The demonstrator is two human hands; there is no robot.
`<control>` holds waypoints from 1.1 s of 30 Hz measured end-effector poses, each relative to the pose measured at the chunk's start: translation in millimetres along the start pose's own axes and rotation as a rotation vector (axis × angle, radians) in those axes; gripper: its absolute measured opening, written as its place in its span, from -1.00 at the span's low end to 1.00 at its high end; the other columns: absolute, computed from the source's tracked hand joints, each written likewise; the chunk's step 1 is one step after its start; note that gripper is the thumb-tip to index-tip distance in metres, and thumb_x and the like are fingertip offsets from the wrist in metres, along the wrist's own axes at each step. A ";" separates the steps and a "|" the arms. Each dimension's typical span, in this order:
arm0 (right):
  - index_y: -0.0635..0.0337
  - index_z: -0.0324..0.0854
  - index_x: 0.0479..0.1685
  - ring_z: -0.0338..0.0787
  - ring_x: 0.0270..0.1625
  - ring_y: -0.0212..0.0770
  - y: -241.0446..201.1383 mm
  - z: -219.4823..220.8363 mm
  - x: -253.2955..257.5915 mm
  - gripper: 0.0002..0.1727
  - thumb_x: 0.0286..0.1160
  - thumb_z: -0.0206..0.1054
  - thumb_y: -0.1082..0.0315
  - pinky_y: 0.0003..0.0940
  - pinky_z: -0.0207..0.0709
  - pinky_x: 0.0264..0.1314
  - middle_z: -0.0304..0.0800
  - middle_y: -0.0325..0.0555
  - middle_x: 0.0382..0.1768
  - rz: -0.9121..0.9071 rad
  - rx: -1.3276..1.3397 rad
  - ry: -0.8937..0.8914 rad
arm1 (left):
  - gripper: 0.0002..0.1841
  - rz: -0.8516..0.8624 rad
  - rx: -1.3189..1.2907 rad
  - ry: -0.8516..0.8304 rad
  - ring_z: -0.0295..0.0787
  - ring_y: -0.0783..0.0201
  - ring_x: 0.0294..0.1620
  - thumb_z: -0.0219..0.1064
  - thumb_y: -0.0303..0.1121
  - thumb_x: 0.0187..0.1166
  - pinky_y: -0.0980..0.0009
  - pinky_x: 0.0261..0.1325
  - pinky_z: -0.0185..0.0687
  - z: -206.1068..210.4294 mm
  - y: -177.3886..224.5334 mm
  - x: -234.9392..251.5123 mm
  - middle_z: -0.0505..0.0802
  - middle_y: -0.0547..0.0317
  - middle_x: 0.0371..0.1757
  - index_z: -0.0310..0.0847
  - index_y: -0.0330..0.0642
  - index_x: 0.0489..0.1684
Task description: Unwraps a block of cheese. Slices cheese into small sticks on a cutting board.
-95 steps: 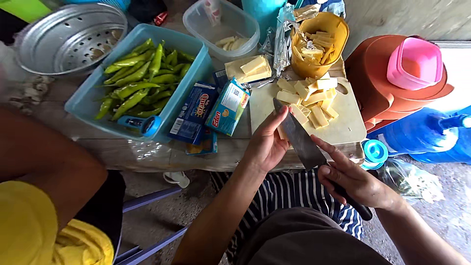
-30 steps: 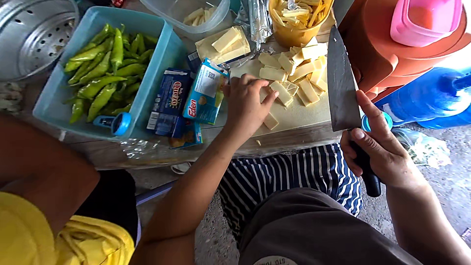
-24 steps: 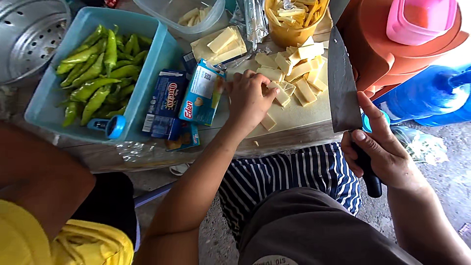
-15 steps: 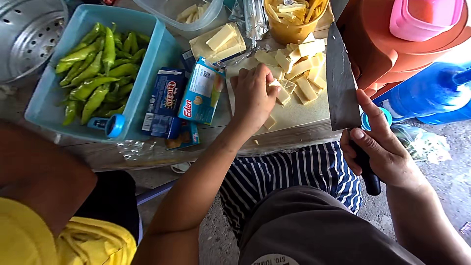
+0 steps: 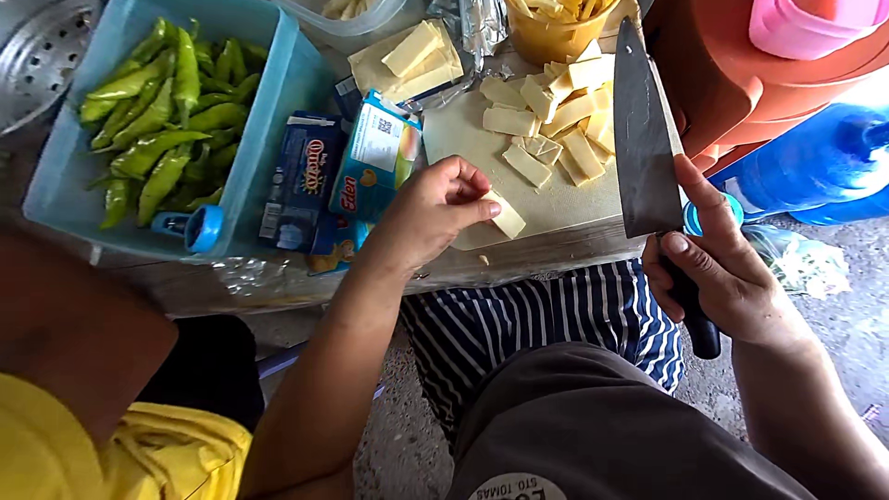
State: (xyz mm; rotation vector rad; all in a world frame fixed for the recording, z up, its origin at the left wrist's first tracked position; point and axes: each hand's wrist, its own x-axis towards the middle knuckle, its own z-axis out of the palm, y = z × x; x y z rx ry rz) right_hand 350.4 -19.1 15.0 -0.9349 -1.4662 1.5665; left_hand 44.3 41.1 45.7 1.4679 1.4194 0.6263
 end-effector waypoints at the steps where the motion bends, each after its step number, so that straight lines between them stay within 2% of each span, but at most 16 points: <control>1: -0.45 -0.19 0.88 0.57 -0.71 -0.50 -0.2 1.5 0.8 -0.34 0.88 -0.06 0.20 -0.67 0.53 -0.71 0.53 -0.34 -0.55 0.000 -0.003 -0.007 | -0.77 -0.002 0.011 0.009 0.79 0.49 -0.21 0.48 -0.56 0.46 0.52 -0.04 0.73 0.4 -2.3 0.8 0.81 0.22 -0.22 0.56 -0.24 -0.04; 5: -0.50 -0.18 0.89 0.56 -0.70 -0.50 -1.2 6.5 3.2 -0.33 0.88 -0.07 0.21 -0.67 0.51 -0.71 0.51 -0.33 -0.55 -0.006 -0.029 -0.037 | -0.76 0.067 0.117 0.067 0.78 0.42 -0.21 0.50 -0.50 0.47 0.46 -0.04 0.73 3.5 -12.5 5.8 0.80 0.14 -0.22 0.59 -0.28 -0.01; 10: -0.49 -0.15 0.88 0.57 -0.69 -0.51 -2.8 9.9 4.7 -0.34 0.88 -0.07 0.23 -0.68 0.52 -0.68 0.51 -0.34 -0.55 -0.009 -0.040 -0.056 | -0.73 0.129 0.303 0.132 0.75 0.27 -0.16 0.49 -0.41 0.53 0.31 -0.02 0.69 10.6 -15.0 5.7 0.77 0.01 -0.10 0.59 -0.30 0.06; 14: -0.46 -0.17 0.89 0.56 -0.69 -0.52 -3.9 10.8 8.0 -0.33 0.88 -0.06 0.23 -0.68 0.52 -0.69 0.50 -0.33 -0.57 0.018 -0.103 -0.080 | -0.60 0.304 0.477 0.208 0.70 0.03 0.07 0.46 -0.26 0.57 0.14 0.09 0.61 7.0 -21.3 -1.6 0.72 -0.18 0.18 0.56 -0.31 0.23; 17: -0.38 -0.11 0.90 0.51 -0.76 -0.55 -6.6 12.8 12.1 -0.32 0.84 0.00 0.21 -0.66 0.46 -0.75 0.52 -0.36 -0.61 0.135 -0.336 -0.069 | -0.67 0.513 0.565 0.121 0.68 -0.08 0.29 0.47 -0.38 0.51 0.03 0.36 0.56 -0.3 -23.8 -11.1 0.77 -0.14 0.23 0.73 -0.24 0.22; 20: -0.29 -0.04 0.90 0.48 -0.77 -0.57 -5.5 15.6 18.5 -0.33 0.83 0.03 0.12 -0.63 0.43 -0.74 0.50 -0.38 -0.66 0.161 -0.651 -0.100 | -0.79 0.712 0.635 0.141 0.70 -0.05 0.34 0.37 -0.42 0.58 0.19 0.49 0.51 9.6 -39.5 -13.1 0.87 -0.04 0.16 0.86 -0.22 0.05; 22: -0.19 0.03 0.90 0.45 -0.76 -0.55 -9.0 20.9 23.7 -0.33 0.81 0.05 0.09 -0.58 0.40 -0.70 0.48 -0.39 -0.71 0.098 -0.839 -0.122 | -0.81 0.791 0.639 0.201 0.74 -0.04 0.31 0.33 -0.45 0.62 0.26 0.48 0.52 17.5 -48.9 -11.2 0.90 -0.04 0.10 0.88 -0.26 -0.03; 27: -0.12 0.10 0.89 0.46 -0.72 -0.26 -24.1 35.4 35.2 -0.35 0.81 0.01 0.11 -0.30 0.34 -0.69 0.45 -0.29 -0.72 -0.031 -1.141 -0.186 | -0.81 0.775 0.615 0.340 0.76 -0.01 0.28 0.33 -0.47 0.64 0.31 0.45 0.54 39.3 -58.8 -12.9 0.91 -0.04 0.06 0.89 -0.28 -0.02; 30: -0.21 0.08 0.90 0.55 -0.67 -0.17 -33.2 40.0 39.4 -0.36 0.83 0.00 0.09 -0.23 0.41 -0.67 0.50 -0.23 -0.63 -0.015 -1.244 -0.263 | -0.76 0.772 0.617 0.378 0.76 -0.01 0.30 0.26 -0.58 0.63 0.33 0.46 0.53 44.9 -61.5 -14.5 0.91 -0.04 0.12 0.87 -0.30 0.03; 33: -0.22 0.06 0.91 0.55 -0.69 -0.12 -41.2 42.4 40.7 -0.35 0.83 0.00 0.12 -0.23 0.39 -0.70 0.48 -0.19 -0.62 -0.020 -1.341 -0.332 | -0.75 0.804 0.616 0.422 0.77 0.01 0.27 0.27 -0.63 0.59 0.35 0.43 0.54 47.3 -65.7 -13.2 0.91 -0.03 0.11 0.86 -0.30 0.04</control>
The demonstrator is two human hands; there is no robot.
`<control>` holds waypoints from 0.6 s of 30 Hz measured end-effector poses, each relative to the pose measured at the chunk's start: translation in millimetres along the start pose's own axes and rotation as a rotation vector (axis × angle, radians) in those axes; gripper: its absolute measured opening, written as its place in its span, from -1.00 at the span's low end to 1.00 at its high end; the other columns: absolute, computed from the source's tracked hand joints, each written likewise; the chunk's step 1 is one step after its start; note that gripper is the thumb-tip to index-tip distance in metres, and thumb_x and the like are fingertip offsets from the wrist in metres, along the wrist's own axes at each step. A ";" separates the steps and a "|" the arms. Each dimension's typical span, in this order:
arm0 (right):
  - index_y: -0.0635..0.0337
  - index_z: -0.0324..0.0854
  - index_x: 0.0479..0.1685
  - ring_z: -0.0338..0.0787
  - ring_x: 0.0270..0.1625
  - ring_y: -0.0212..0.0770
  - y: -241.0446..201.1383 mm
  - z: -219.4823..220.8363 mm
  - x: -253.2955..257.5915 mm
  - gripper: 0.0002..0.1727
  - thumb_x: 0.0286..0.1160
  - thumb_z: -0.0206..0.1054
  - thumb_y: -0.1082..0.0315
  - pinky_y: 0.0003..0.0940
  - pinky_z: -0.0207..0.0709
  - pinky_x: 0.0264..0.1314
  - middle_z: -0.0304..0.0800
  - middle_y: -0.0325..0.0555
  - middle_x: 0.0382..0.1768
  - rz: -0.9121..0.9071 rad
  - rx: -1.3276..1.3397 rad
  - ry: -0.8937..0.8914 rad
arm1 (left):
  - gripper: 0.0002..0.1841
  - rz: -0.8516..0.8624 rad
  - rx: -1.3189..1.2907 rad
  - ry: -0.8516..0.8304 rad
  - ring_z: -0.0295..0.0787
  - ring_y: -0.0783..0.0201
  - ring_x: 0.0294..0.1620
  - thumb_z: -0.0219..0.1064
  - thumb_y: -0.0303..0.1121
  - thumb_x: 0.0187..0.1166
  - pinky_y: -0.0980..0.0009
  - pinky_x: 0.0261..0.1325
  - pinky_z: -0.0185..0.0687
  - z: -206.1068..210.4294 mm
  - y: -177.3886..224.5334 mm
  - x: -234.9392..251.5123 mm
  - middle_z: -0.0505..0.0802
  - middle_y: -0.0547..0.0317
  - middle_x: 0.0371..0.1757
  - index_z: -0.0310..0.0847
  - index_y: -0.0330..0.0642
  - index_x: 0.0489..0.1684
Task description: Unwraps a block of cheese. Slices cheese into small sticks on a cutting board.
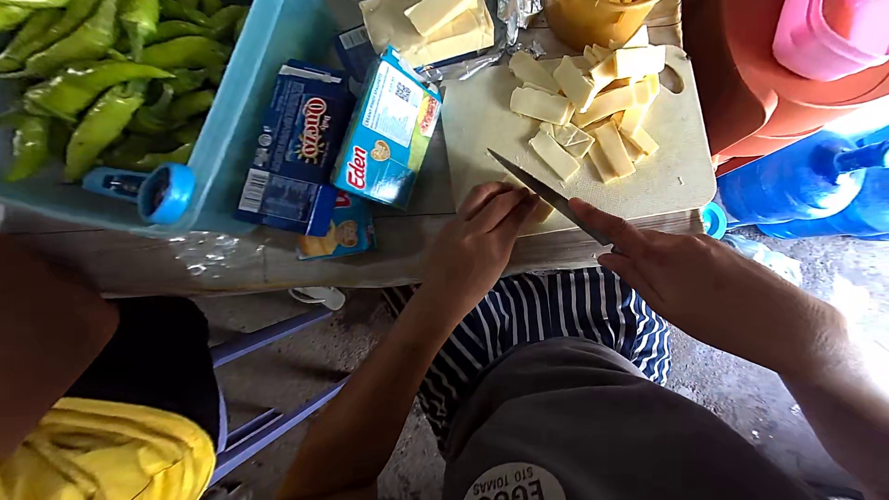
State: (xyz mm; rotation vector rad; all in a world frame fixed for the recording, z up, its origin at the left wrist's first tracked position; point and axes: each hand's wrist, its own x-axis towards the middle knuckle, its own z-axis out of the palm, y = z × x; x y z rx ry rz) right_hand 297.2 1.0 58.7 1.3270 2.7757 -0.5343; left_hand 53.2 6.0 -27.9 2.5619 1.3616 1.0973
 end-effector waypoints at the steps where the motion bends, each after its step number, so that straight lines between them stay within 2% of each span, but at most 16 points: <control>1: -0.22 0.05 0.91 0.54 -0.70 -0.10 -1.4 -2.0 -0.4 -0.35 0.82 0.00 0.14 -0.22 0.37 -0.71 0.47 -0.18 -0.63 -0.004 -0.029 -0.012 | -0.75 0.007 -0.002 0.013 0.77 0.02 0.26 0.28 -0.63 0.58 0.36 0.43 0.54 1.2 -0.8 -0.7 0.91 -0.03 0.10 0.86 -0.30 0.05; 7: -0.18 0.06 0.91 0.51 -0.73 -0.07 -12.1 -6.3 -3.8 -0.30 0.75 0.10 0.27 -0.23 0.32 -0.74 0.43 -0.14 -0.65 0.023 -0.166 -0.058 | -0.73 0.010 -0.038 0.033 0.76 0.03 0.28 0.25 -0.67 0.56 0.38 0.45 0.51 3.7 -1.9 -1.9 0.91 -0.03 0.10 0.85 -0.32 0.06; 11: -0.20 0.07 0.90 0.56 -0.71 -0.05 -11.1 1.4 2.0 -0.28 0.73 0.14 0.30 -0.19 0.38 -0.71 0.48 -0.12 -0.65 0.052 -0.136 -0.082 | -0.77 0.005 -0.040 0.054 0.77 0.02 0.25 0.28 -0.64 0.59 0.37 0.44 0.53 5.3 -2.0 -3.0 0.91 -0.06 0.07 0.86 -0.34 0.01; 13: -0.17 0.07 0.90 0.55 -0.71 -0.11 0.9 1.3 4.8 -0.33 0.78 0.08 0.24 -0.19 0.41 -0.70 0.49 -0.17 -0.66 0.017 0.000 -0.079 | -0.78 -0.010 -0.032 0.071 0.78 0.02 0.20 0.29 -0.64 0.55 0.36 0.38 0.57 5.6 -1.3 -3.6 0.91 -0.06 0.04 0.87 -0.33 -0.04; 15: -0.24 0.03 0.90 0.50 -0.68 -0.31 12.1 -6.3 6.6 -0.35 0.82 -0.02 0.10 -0.34 0.39 -0.66 0.48 -0.32 -0.67 0.021 0.121 -0.101 | -0.78 -0.021 -0.026 0.062 0.79 0.02 0.17 0.30 -0.62 0.56 0.36 0.34 0.60 3.7 -0.2 -4.7 0.91 -0.06 0.04 0.87 -0.33 -0.03; 18: -0.17 0.09 0.89 0.56 -0.67 -0.21 5.6 -13.9 2.6 -0.37 0.82 -0.06 0.07 -0.26 0.41 -0.67 0.53 -0.26 -0.63 0.018 0.020 -0.057 | -0.79 -0.031 -0.026 0.056 0.78 0.02 0.17 0.31 -0.61 0.57 0.36 0.33 0.60 4.0 0.4 -5.2 0.90 -0.05 0.04 0.86 -0.34 0.00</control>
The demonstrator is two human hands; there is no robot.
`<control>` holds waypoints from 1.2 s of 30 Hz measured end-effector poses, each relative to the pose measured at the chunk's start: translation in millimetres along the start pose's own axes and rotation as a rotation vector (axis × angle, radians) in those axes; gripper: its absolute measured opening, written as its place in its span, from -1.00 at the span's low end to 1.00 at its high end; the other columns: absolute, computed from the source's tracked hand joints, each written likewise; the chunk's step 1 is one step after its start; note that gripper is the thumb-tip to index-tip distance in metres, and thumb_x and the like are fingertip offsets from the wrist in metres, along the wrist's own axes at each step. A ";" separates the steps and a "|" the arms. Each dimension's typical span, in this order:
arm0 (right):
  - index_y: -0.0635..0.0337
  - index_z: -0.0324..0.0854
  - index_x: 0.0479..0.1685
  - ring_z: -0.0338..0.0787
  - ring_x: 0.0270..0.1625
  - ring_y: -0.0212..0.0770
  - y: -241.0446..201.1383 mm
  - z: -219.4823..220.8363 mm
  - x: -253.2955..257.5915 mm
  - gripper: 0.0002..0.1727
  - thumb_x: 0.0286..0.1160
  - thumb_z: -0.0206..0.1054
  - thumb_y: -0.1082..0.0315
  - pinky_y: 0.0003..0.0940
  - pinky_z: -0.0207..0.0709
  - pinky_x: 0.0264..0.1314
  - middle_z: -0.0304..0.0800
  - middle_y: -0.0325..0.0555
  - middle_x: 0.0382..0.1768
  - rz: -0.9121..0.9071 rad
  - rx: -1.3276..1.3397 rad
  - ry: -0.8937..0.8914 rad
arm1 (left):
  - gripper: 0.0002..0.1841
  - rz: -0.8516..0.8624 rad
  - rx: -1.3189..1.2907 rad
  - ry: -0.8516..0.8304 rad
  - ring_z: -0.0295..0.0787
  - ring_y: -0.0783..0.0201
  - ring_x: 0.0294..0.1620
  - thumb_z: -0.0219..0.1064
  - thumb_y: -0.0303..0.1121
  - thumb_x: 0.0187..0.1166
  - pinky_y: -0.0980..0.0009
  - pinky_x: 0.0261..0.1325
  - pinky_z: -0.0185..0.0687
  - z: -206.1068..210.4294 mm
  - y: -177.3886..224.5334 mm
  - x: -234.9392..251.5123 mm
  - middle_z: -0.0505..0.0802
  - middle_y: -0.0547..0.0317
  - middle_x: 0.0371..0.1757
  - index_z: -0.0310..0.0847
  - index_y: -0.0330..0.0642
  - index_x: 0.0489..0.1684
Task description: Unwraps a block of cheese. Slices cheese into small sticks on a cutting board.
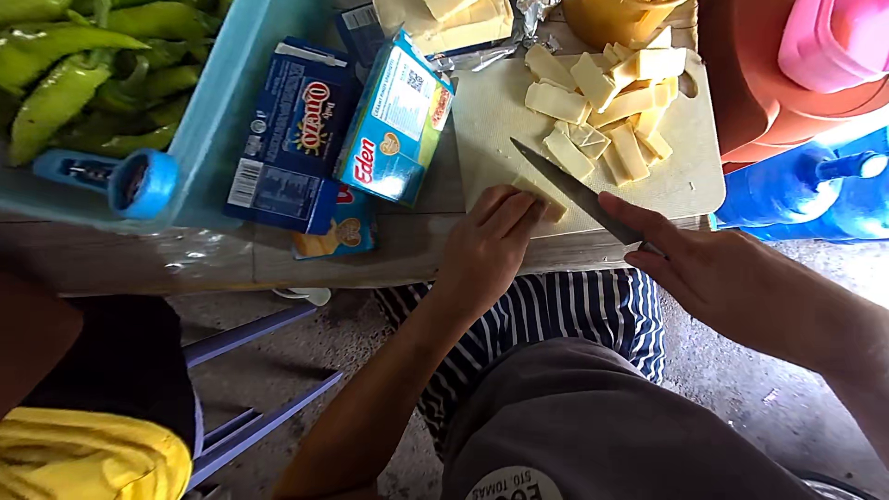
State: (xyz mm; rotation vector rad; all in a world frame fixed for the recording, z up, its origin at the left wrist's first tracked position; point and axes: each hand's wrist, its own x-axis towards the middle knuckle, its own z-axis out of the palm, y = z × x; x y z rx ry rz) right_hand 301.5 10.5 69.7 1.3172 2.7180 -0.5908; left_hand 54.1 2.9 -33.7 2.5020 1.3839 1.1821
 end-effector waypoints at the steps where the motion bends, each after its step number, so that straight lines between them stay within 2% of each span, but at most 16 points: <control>1: -0.17 0.09 0.89 0.56 -0.68 -0.16 -4.7 -0.5 -2.5 -0.37 0.83 -0.07 0.09 -0.23 0.40 -0.70 0.50 -0.23 -0.62 -0.005 -0.049 -0.001 | -0.79 -0.002 -0.002 -0.003 0.78 0.02 0.18 0.31 -0.61 0.57 0.36 0.34 0.59 0.2 0.1 -0.1 0.90 -0.05 0.05 0.86 -0.34 0.00; 6: -0.26 0.07 0.90 0.52 -0.75 -0.10 -17.3 2.4 -10.5 -0.30 0.75 0.10 0.25 -0.25 0.34 -0.76 0.49 -0.14 -0.59 0.009 -0.202 -0.025 | -0.79 0.011 0.008 0.009 0.78 0.04 0.17 0.32 -0.62 0.55 0.40 0.34 0.57 1.1 -0.1 1.8 0.91 -0.03 0.04 0.87 -0.33 -0.03; 10: -0.24 0.09 0.90 0.53 -0.74 -0.05 -20.0 3.1 -9.5 -0.32 0.75 0.03 0.28 -0.21 0.33 -0.76 0.47 -0.10 -0.59 0.008 -0.217 -0.014 | -0.78 0.010 0.002 0.003 0.78 0.04 0.18 0.31 -0.62 0.56 0.40 0.34 0.56 0.6 -0.2 1.5 0.91 -0.04 0.02 0.86 -0.33 0.00; 15: -0.22 0.12 0.89 0.50 -0.76 -0.07 -20.3 1.8 -11.4 -0.36 0.79 -0.03 0.22 -0.23 0.31 -0.78 0.46 -0.12 -0.61 0.019 -0.188 -0.009 | -0.79 -0.001 -0.014 0.004 0.76 0.05 0.18 0.32 -0.62 0.55 0.41 0.35 0.55 0.7 -0.7 0.2 0.91 -0.03 0.03 0.86 -0.32 -0.01; 22: -0.24 0.11 0.89 0.51 -0.76 -0.05 -20.4 14.4 -4.5 -0.32 0.74 0.05 0.30 -0.23 0.31 -0.76 0.44 -0.11 -0.62 0.040 -0.201 -0.030 | -0.81 0.006 -0.002 0.013 0.78 0.02 0.17 0.34 -0.61 0.54 0.39 0.35 0.57 0.5 -1.5 -0.5 0.91 -0.08 0.01 0.87 -0.33 -0.04; 25: -0.20 0.14 0.88 0.56 -0.70 -0.16 -1.2 12.0 1.9 -0.38 0.81 0.01 0.16 -0.24 0.43 -0.69 0.52 -0.19 -0.63 0.009 0.020 -0.050 | -0.82 0.008 -0.006 0.036 0.79 0.03 0.17 0.35 -0.59 0.54 0.38 0.35 0.59 1.2 -1.6 -2.3 0.90 -0.08 -0.01 0.87 -0.34 -0.06; 26: -0.21 0.13 0.87 0.53 -0.69 -0.30 4.8 8.8 2.6 -0.38 0.82 -0.04 0.06 -0.36 0.42 -0.66 0.52 -0.30 -0.65 0.010 0.084 -0.056 | -0.82 0.007 -0.013 0.034 0.80 0.03 0.18 0.35 -0.59 0.55 0.38 0.36 0.59 0.7 -1.3 -2.7 0.91 -0.08 0.00 0.87 -0.34 -0.06; 27: -0.20 0.12 0.87 0.51 -0.68 -0.35 7.2 6.7 2.7 -0.37 0.82 -0.07 0.03 -0.40 0.39 -0.66 0.50 -0.34 -0.67 0.008 0.096 -0.042 | -0.83 0.008 -0.015 0.034 0.80 0.03 0.19 0.35 -0.58 0.56 0.39 0.36 0.60 0.6 -1.6 -2.1 0.91 -0.08 0.00 0.87 -0.34 -0.06; 31: -0.16 0.19 0.85 0.53 -0.74 -0.17 -5.2 6.3 -6.2 -0.39 0.81 -0.06 0.12 -0.28 0.36 -0.76 0.50 -0.22 -0.62 -0.031 -0.057 0.038 | -0.84 0.006 0.002 0.033 0.79 0.04 0.19 0.36 -0.57 0.57 0.40 0.36 0.59 0.5 -0.8 -1.8 0.91 -0.06 0.00 0.87 -0.34 -0.06; 36: -0.25 0.15 0.87 0.52 -0.75 -0.07 -13.6 5.4 -12.8 -0.36 0.77 -0.02 0.22 -0.23 0.32 -0.78 0.45 -0.14 -0.61 -0.015 -0.174 -0.007 | -0.83 0.006 0.021 0.039 0.79 0.05 0.18 0.36 -0.59 0.55 0.42 0.37 0.56 1.2 0.3 -0.7 0.91 -0.06 -0.04 0.86 -0.32 -0.06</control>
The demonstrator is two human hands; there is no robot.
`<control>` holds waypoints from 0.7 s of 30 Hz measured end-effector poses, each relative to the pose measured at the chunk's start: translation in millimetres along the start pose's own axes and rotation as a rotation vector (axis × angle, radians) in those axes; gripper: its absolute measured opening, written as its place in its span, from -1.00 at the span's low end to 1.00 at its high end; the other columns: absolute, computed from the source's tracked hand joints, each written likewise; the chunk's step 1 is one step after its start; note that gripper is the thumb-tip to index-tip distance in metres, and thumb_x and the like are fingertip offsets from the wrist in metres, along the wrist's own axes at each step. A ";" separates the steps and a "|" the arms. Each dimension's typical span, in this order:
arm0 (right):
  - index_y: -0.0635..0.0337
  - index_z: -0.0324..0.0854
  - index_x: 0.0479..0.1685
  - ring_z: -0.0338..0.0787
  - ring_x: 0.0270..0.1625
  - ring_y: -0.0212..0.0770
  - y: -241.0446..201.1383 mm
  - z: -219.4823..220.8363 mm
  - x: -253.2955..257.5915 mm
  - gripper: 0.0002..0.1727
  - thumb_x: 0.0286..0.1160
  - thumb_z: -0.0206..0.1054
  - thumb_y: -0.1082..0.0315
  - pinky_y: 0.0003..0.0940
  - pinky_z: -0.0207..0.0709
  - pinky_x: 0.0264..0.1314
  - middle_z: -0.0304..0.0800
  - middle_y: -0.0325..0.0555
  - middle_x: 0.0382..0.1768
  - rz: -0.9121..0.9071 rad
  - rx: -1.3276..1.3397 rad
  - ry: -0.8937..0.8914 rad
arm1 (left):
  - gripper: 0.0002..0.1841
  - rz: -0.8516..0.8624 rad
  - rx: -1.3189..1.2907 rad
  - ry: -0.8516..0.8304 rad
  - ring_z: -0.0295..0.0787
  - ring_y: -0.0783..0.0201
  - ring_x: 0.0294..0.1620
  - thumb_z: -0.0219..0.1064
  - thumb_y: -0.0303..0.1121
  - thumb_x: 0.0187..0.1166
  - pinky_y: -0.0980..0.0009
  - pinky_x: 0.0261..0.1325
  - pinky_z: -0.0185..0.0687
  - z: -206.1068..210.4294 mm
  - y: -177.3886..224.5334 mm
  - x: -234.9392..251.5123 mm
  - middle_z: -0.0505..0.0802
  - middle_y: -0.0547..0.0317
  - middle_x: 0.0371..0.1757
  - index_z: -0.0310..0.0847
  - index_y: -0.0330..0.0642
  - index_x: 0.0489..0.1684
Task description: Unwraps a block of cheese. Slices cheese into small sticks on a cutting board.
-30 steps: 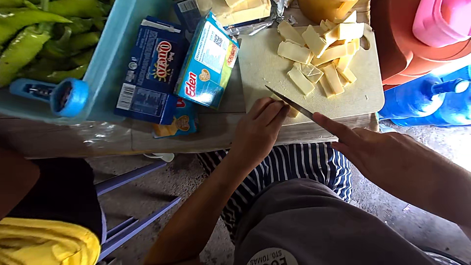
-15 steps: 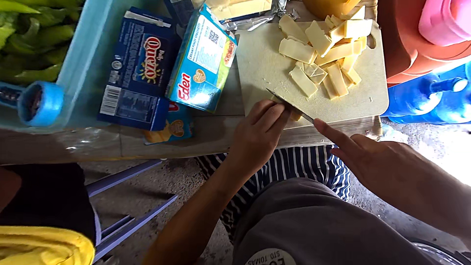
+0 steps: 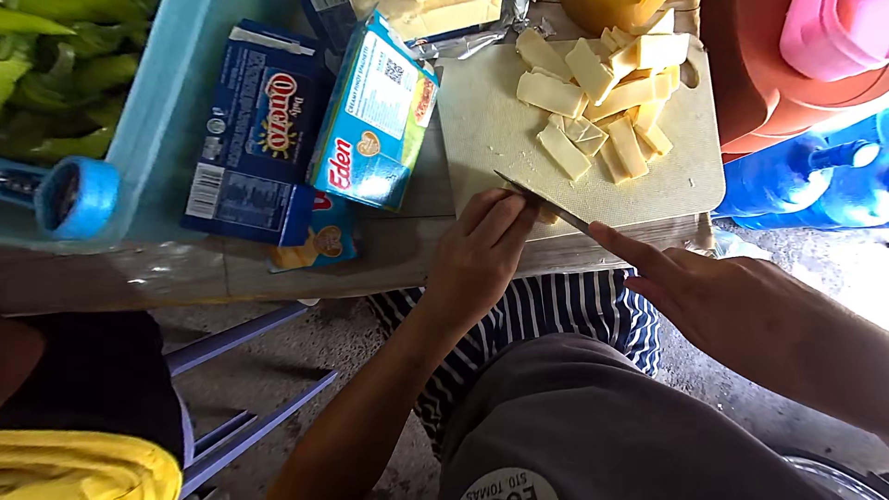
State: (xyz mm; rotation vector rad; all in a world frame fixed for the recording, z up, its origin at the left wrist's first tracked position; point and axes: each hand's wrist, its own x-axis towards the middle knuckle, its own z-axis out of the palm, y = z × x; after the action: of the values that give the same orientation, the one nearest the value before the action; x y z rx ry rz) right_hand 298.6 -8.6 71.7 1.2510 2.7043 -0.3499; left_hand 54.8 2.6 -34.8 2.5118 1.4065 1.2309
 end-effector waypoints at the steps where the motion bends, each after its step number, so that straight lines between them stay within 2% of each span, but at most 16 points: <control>1: -0.25 0.14 0.88 0.52 -0.75 -0.07 -0.2 0.2 0.5 -0.35 0.76 -0.01 0.23 -0.23 0.32 -0.78 0.45 -0.14 -0.62 0.001 -0.005 -0.006 | -0.83 0.001 0.000 -0.001 0.79 0.04 0.18 0.36 -0.58 0.55 0.42 0.36 0.56 -0.1 -0.2 0.0 0.91 -0.06 -0.04 0.86 -0.32 -0.05; 5: -0.27 0.09 0.89 0.52 -0.75 -0.08 2.1 9.8 8.3 -0.33 0.78 0.04 0.24 -0.23 0.32 -0.76 0.45 -0.15 -0.63 0.003 0.008 -0.031 | -0.84 0.001 -0.002 0.015 0.81 0.04 0.17 0.38 -0.58 0.53 0.40 0.37 0.58 0.6 -0.8 -0.6 0.91 -0.08 -0.05 0.87 -0.34 -0.08; 7: -0.22 0.13 0.88 0.55 -0.72 -0.13 11.9 10.3 11.8 -0.35 0.78 0.06 0.23 -0.24 0.39 -0.72 0.51 -0.17 -0.62 -0.013 0.163 -0.046 | -0.84 -0.015 -0.010 0.020 0.81 0.04 0.17 0.39 -0.58 0.53 0.41 0.37 0.59 0.9 -0.2 -0.5 0.91 -0.07 -0.04 0.87 -0.33 -0.08; 9: -0.29 0.07 0.89 0.50 -0.68 -0.43 25.8 4.7 13.4 -0.37 0.83 -0.01 0.07 -0.47 0.41 -0.65 0.49 -0.36 -0.65 0.025 0.394 -0.127 | -0.84 -0.020 -0.019 0.012 0.82 0.04 0.19 0.37 -0.58 0.54 0.40 0.37 0.61 -0.1 0.8 -1.5 0.91 -0.07 -0.02 0.87 -0.34 -0.08; 10: -0.28 0.06 0.89 0.48 -0.68 -0.51 28.4 2.1 12.9 -0.37 0.83 -0.04 0.03 -0.54 0.39 -0.64 0.47 -0.40 -0.65 0.031 0.425 -0.123 | -0.84 -0.017 -0.019 0.018 0.82 0.04 0.19 0.37 -0.57 0.54 0.40 0.36 0.62 0.3 0.3 -1.2 0.91 -0.07 -0.03 0.87 -0.34 -0.09; 12: -0.19 0.15 0.87 0.49 -0.68 -0.40 24.0 2.1 8.7 -0.38 0.82 -0.07 0.03 -0.46 0.37 -0.66 0.51 -0.34 -0.64 -0.014 0.304 -0.013 | -0.87 -0.012 0.001 0.040 0.84 0.04 0.17 0.38 -0.56 0.55 0.42 0.33 0.64 1.7 0.0 -1.9 0.92 -0.08 -0.06 0.87 -0.35 -0.14; 15: -0.23 0.20 0.85 0.52 -0.74 -0.19 13.1 1.4 1.8 -0.40 0.82 -0.08 0.09 -0.30 0.35 -0.76 0.47 -0.23 -0.63 -0.055 0.122 0.051 | -0.87 -0.008 0.027 0.045 0.84 0.06 0.16 0.39 -0.55 0.55 0.43 0.32 0.63 2.3 0.1 -2.4 0.93 -0.07 -0.06 0.87 -0.33 -0.13; 18: -0.25 0.15 0.87 0.52 -0.75 -0.10 8.0 -1.3 -1.2 -0.38 0.79 -0.05 0.18 -0.24 0.30 -0.79 0.47 -0.17 -0.63 -0.054 0.020 0.034 | -0.88 0.001 0.026 0.046 0.82 0.06 0.17 0.40 -0.56 0.54 0.45 0.34 0.61 2.3 0.0 -1.5 0.91 -0.07 -0.08 0.86 -0.33 -0.13; 21: -0.23 0.16 0.87 0.49 -0.77 -0.09 7.5 -1.9 -1.7 -0.36 0.77 -0.02 0.21 -0.26 0.27 -0.80 0.46 -0.15 -0.63 -0.065 -0.002 0.034 | -0.87 -0.005 0.031 0.036 0.82 0.07 0.18 0.40 -0.55 0.54 0.45 0.34 0.60 2.1 0.3 -1.6 0.92 -0.05 -0.07 0.87 -0.32 -0.11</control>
State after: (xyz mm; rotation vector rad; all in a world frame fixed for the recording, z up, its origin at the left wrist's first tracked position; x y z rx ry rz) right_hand 305.4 -4.6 72.8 1.1815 2.7783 -0.3369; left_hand 55.9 1.9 -37.2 2.5169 1.4495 1.2703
